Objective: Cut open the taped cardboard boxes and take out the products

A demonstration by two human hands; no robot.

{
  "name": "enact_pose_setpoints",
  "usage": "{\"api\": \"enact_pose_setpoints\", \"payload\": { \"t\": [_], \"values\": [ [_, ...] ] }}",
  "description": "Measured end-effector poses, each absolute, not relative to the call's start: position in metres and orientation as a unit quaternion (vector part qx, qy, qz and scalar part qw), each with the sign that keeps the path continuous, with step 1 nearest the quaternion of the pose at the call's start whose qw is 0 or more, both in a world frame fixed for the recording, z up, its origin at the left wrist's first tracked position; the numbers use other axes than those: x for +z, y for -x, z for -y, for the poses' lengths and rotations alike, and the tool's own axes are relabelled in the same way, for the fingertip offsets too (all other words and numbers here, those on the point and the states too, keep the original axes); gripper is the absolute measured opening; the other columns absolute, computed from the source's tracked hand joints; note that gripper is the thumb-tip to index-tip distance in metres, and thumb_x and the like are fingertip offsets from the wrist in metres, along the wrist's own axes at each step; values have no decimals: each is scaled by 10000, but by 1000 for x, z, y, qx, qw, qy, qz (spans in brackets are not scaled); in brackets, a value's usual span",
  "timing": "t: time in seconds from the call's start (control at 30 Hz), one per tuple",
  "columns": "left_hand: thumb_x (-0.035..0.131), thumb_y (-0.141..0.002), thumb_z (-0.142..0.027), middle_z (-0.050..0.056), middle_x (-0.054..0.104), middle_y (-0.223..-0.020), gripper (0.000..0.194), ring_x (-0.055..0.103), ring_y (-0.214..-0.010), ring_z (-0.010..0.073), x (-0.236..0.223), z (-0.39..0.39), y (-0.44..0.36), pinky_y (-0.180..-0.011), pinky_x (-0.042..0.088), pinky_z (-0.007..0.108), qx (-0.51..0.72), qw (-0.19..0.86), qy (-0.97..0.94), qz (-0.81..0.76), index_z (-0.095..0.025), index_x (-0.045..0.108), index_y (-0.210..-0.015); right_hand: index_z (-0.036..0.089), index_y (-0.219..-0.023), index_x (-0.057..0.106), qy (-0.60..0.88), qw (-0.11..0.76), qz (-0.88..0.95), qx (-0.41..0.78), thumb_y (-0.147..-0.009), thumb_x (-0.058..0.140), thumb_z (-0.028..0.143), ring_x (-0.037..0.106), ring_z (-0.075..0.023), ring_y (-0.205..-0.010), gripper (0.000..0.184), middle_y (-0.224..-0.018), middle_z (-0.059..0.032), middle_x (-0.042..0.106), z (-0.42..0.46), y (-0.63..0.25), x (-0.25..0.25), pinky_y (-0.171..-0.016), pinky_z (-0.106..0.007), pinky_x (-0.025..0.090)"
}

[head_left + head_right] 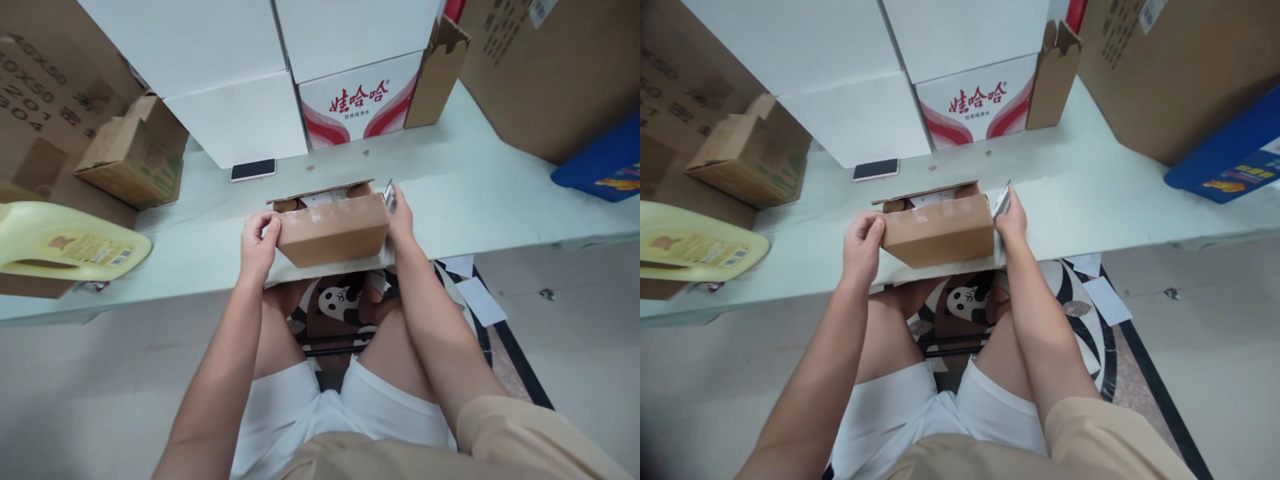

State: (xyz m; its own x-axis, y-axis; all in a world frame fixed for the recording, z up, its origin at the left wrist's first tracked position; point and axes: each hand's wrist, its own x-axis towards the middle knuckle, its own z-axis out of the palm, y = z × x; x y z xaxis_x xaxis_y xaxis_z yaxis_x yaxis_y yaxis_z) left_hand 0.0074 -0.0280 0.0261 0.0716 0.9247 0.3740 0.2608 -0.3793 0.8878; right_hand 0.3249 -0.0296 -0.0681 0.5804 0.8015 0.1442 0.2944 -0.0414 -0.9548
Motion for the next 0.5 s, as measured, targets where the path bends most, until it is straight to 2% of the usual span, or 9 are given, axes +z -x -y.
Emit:
{"api": "enact_pose_setpoints", "payload": {
  "t": [0.07, 0.13, 0.2, 0.27, 0.37, 0.43, 0.5],
  "values": [
    [729, -800, -618, 100, 598, -1136, 416, 548, -1212, 281, 30, 38, -7, -982, 524, 399, 490, 320, -679, -443, -219, 709, -916, 216, -1170, 593, 660, 633, 304, 266, -758, 685, 362, 619, -245, -1215, 447, -1243, -124, 653, 25, -320, -61, -1014, -423, 513],
    [774, -769, -593, 110, 563, -1226, 417, 537, -1247, 293, 30, 45, -5, -975, 541, 414, 489, 305, -694, -432, -224, 713, -952, 219, -1051, 573, 630, 669, 267, 289, -807, 623, 426, 668, -194, -1042, 324, -1068, -71, 671, 26, -315, -50, -870, -352, 554],
    [790, -776, -542, 99, 569, -1201, 376, 564, -1197, 278, 28, 50, 0, -1015, 528, 439, 505, 254, -704, -430, -229, 704, -967, 225, -964, 546, 596, 691, 275, 301, -850, 565, 484, 670, -147, -877, 283, -907, -18, 646, 33, -310, -37, -728, -271, 536],
    [790, -791, -501, 85, 598, -1124, 332, 592, -1133, 268, 25, 54, 7, -1062, 501, 475, 516, 216, -711, -426, -234, 700, -968, 228, -911, 564, 549, 715, 317, 295, -832, 622, 514, 643, -122, -807, 302, -842, 8, 624, 47, -305, -24, -684, -235, 509],
    [752, -814, -543, 94, 609, -1179, 322, 591, -1191, 292, 24, 54, 15, -1093, 498, 502, 513, 272, -707, -404, -236, 710, -901, 240, -884, 679, 494, 700, 443, 262, -811, 700, 552, 631, -141, -893, 321, -931, -15, 646, 68, -293, -8, -806, -291, 545],
    [630, -859, -664, 95, 586, -1282, 438, 552, -1281, 308, 27, 52, 19, -1123, 492, 491, 519, 343, -681, -387, -233, 705, -841, 265, -910, 753, 488, 661, 517, 241, -866, 623, 615, 617, -190, -1090, 376, -1107, -51, 627, 78, -283, -2, -991, -382, 530],
    [485, -884, -759, 91, 582, -1319, 563, 523, -1326, 301, 32, 47, 22, -1163, 465, 464, 517, 390, -659, -382, -240, 704, -873, 290, -964, 791, 482, 627, 570, 223, -931, 486, 650, 531, -246, -1292, 473, -1295, -67, 545, 83, -273, 0, -1130, -459, 453]
  ]
}}
